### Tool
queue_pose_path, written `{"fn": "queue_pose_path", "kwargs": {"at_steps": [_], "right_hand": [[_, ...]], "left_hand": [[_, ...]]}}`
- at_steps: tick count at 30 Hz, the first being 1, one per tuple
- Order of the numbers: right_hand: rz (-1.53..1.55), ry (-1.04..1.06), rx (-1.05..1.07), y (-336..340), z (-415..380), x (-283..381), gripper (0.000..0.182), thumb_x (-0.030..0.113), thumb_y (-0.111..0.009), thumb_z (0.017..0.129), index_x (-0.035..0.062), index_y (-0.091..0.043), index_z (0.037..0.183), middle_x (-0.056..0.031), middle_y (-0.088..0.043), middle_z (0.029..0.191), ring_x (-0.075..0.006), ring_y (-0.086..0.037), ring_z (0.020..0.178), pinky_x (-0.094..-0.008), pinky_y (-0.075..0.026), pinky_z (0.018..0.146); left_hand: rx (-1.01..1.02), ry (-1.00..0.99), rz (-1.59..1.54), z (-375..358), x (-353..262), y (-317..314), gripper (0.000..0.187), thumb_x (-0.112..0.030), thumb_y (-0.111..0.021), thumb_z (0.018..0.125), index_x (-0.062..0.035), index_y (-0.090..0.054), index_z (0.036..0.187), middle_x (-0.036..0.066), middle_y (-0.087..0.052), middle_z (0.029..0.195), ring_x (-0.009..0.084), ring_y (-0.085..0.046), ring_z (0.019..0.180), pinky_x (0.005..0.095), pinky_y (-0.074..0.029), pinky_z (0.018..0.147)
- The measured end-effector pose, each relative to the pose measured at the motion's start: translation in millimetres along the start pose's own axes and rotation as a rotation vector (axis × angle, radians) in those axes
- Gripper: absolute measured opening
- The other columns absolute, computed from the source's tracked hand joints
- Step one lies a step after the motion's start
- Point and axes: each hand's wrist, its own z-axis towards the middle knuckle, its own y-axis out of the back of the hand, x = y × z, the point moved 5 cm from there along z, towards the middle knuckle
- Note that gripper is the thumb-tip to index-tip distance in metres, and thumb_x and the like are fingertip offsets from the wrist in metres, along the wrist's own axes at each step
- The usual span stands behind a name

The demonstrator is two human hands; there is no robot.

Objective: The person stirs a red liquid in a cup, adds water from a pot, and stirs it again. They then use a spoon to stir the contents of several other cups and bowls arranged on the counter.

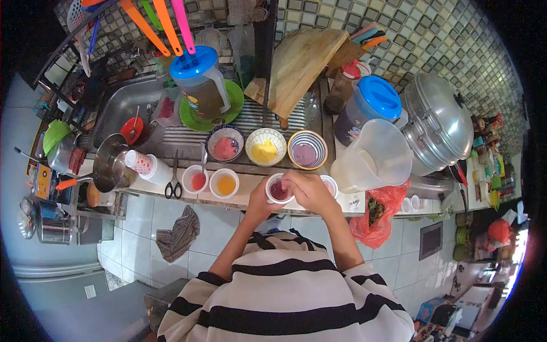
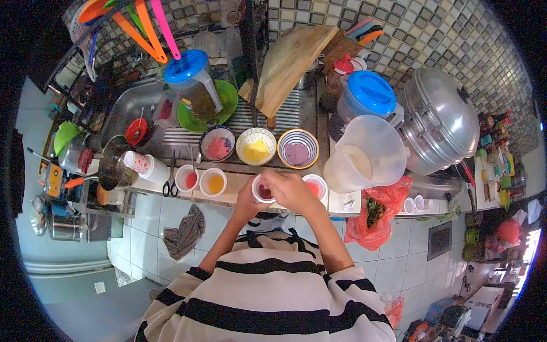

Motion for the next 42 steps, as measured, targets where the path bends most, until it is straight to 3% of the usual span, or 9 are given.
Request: {"fn": "queue_pose_path", "kwargs": {"at_steps": [3, 4, 6, 10, 13, 15, 37, 40, 42], "right_hand": [[-0.024, 0.046, -0.091, 7, 2, 3, 0.008, 0.008, -0.048, 0.080, 0.0045, -0.050, 0.087, -0.0183, -0.056, 0.074, -0.0358, -0.058, 0.071, -0.0406, -0.046, 0.061], [-0.023, 0.046, -0.092, 5, 1, 1, 0.008, 0.008, -0.048, 0.080, 0.0045, -0.050, 0.087, -0.0183, -0.056, 0.074, -0.0358, -0.058, 0.071, -0.0406, -0.046, 0.061], [0.021, 0.028, -0.017, -4, -1, -2, 0.006, 0.002, -0.050, 0.079, 0.0014, -0.054, 0.084, -0.0116, -0.059, 0.071, -0.0256, -0.060, 0.063, -0.0328, -0.047, 0.057], [0.004, 0.000, -0.005, -1, 0, 0, 0.006, 0.003, -0.050, 0.080, 0.0016, -0.054, 0.084, -0.0121, -0.058, 0.071, -0.0278, -0.060, 0.063, -0.0336, -0.046, 0.057], [-0.075, 0.044, -0.149, 6, 0, 3, 0.006, 0.004, -0.050, 0.080, 0.0018, -0.054, 0.084, -0.0124, -0.058, 0.072, -0.0292, -0.060, 0.065, -0.0341, -0.046, 0.058], [0.020, -0.026, 0.029, -4, -1, 0, 0.006, 0.006, -0.051, 0.081, 0.0019, -0.053, 0.084, -0.0126, -0.058, 0.073, -0.0291, -0.060, 0.066, -0.0342, -0.046, 0.059], [-0.055, -0.026, -0.041, 3, 1, 3, 0.009, 0.002, -0.050, 0.076, 0.0013, -0.053, 0.084, -0.0121, -0.059, 0.074, -0.0287, -0.061, 0.067, -0.0336, -0.048, 0.060], [-0.054, 0.044, -0.070, 3, 1, 8, 0.009, 0.002, -0.051, 0.076, 0.0019, -0.053, 0.085, -0.0115, -0.059, 0.073, -0.0295, -0.061, 0.067, -0.0345, -0.048, 0.060], [0.034, 0.024, 0.020, -1, -1, 8, 0.011, 0.008, -0.049, 0.078, 0.0054, -0.051, 0.089, -0.0175, -0.059, 0.073, -0.0354, -0.059, 0.068, -0.0408, -0.047, 0.058]], "left_hand": [[-0.005, -0.022, 0.007, 0, -1, 0, 0.054, -0.014, -0.076, 0.061, -0.0037, -0.050, 0.108, 0.011, -0.059, 0.099, 0.0219, -0.059, 0.090, 0.0313, -0.046, 0.079], [0.001, -0.025, -0.001, 0, -1, 0, 0.054, -0.013, -0.076, 0.061, -0.0037, -0.050, 0.108, 0.011, -0.059, 0.100, 0.0218, -0.059, 0.091, 0.0313, -0.046, 0.080], [0.006, 0.000, -0.017, 0, 0, 0, 0.055, -0.013, -0.076, 0.061, -0.0037, -0.050, 0.108, 0.011, -0.059, 0.100, 0.0219, -0.059, 0.091, 0.0313, -0.046, 0.080], [-0.017, -0.039, 0.004, 0, -1, 0, 0.055, -0.012, -0.077, 0.061, -0.0036, -0.050, 0.108, 0.011, -0.059, 0.099, 0.0219, -0.059, 0.090, 0.0315, -0.046, 0.079], [-0.013, -0.045, 0.016, 0, -3, 0, 0.055, -0.013, -0.077, 0.061, -0.0036, -0.050, 0.108, 0.011, -0.059, 0.099, 0.0218, -0.059, 0.090, 0.0316, -0.046, 0.079], [-0.010, -0.029, 0.013, 0, -2, 1, 0.055, -0.013, -0.077, 0.061, -0.0036, -0.050, 0.108, 0.011, -0.059, 0.099, 0.0220, -0.059, 0.090, 0.0316, -0.046, 0.079], [-0.015, -0.033, 0.027, -2, -1, -2, 0.054, -0.012, -0.076, 0.061, -0.0045, -0.050, 0.108, 0.010, -0.058, 0.100, 0.0217, -0.059, 0.091, 0.0312, -0.046, 0.079], [0.000, -0.006, 0.010, -2, 4, -2, 0.055, -0.012, -0.077, 0.061, -0.0046, -0.050, 0.108, 0.010, -0.058, 0.100, 0.0214, -0.059, 0.091, 0.0309, -0.046, 0.079], [-0.004, 0.003, -0.002, -3, 3, -3, 0.055, -0.012, -0.077, 0.061, -0.0046, -0.050, 0.109, 0.010, -0.058, 0.100, 0.0215, -0.059, 0.091, 0.0310, -0.046, 0.079]]}}
